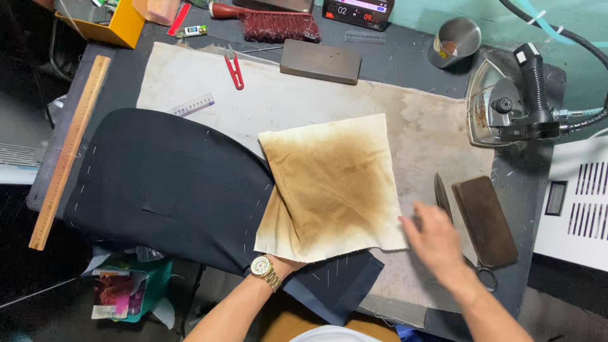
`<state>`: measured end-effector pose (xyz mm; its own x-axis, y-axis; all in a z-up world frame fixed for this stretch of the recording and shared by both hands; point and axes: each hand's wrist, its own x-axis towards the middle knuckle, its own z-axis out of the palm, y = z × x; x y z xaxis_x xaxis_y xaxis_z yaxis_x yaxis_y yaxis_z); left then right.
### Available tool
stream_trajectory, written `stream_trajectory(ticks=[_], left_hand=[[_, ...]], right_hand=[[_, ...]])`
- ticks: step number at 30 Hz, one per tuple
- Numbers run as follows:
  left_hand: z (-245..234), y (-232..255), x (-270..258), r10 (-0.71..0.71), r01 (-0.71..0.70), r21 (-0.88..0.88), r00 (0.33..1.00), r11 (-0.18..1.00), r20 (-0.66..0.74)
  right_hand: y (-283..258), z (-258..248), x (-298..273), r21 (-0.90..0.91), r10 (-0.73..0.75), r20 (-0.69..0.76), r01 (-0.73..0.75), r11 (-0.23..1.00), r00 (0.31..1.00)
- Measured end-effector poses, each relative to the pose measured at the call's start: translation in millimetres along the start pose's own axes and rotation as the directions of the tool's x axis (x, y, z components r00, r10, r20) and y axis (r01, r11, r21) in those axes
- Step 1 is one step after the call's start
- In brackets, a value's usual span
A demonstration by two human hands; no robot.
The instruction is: The person presses an iron onto fabric pieces and uses wooden blocks to flatten the seams.
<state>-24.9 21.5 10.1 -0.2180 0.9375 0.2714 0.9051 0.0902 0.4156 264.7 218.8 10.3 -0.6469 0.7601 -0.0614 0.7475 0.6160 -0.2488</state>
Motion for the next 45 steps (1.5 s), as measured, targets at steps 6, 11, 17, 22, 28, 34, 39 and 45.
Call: stream_trajectory(ticks=[6,11,17,22,28,34,39,45], left_hand=[[52,-91,-69,-0.014,0.014,-0.028,1.0,1.0,-0.003],[54,-99,-69,-0.024,0.022,-0.053,0.999,0.998,-0.022],[57,-102,-71,-0.049,0.044,-0.099,0.998,0.994,-0.042],[48,-111,-70,-0.069,0.059,-0.13,0.995,0.99,-0.074],[51,-120,-67,-0.032,0.017,-0.171,0.996,0.985,-0.083],[72,-96,-81,0.014,-0.017,-0.281,1.0,0.96,-0.012],[72,-97,-40,0.119,-0.119,-0.333,0.993,0.935,-0.021],[68,-97,-48,0.14,-0.126,-0.391,0.99,0.912,0.007]], right_hand=[[100,-95,103,-0.44,-0.38,-0.425,0.179,0.88,0.822],[126,-95,120,-0.423,-0.359,-0.39,0.181,0.888,0.848],[132,-109,150,-0.585,-0.2,-0.311,-0.021,0.811,0.929],[136,-137,221,0.084,0.175,-0.096,-0.167,0.982,0.98],[124,-143,232,0.555,0.433,0.018,-0.369,0.745,0.901],[-6,-179,117,0.763,0.44,0.138,-0.378,0.524,0.888],[-103,-136,77,0.504,0.403,0.234,-0.465,0.728,0.885],[-163,-117,42,0.154,0.232,0.479,-0.341,0.927,0.847]])
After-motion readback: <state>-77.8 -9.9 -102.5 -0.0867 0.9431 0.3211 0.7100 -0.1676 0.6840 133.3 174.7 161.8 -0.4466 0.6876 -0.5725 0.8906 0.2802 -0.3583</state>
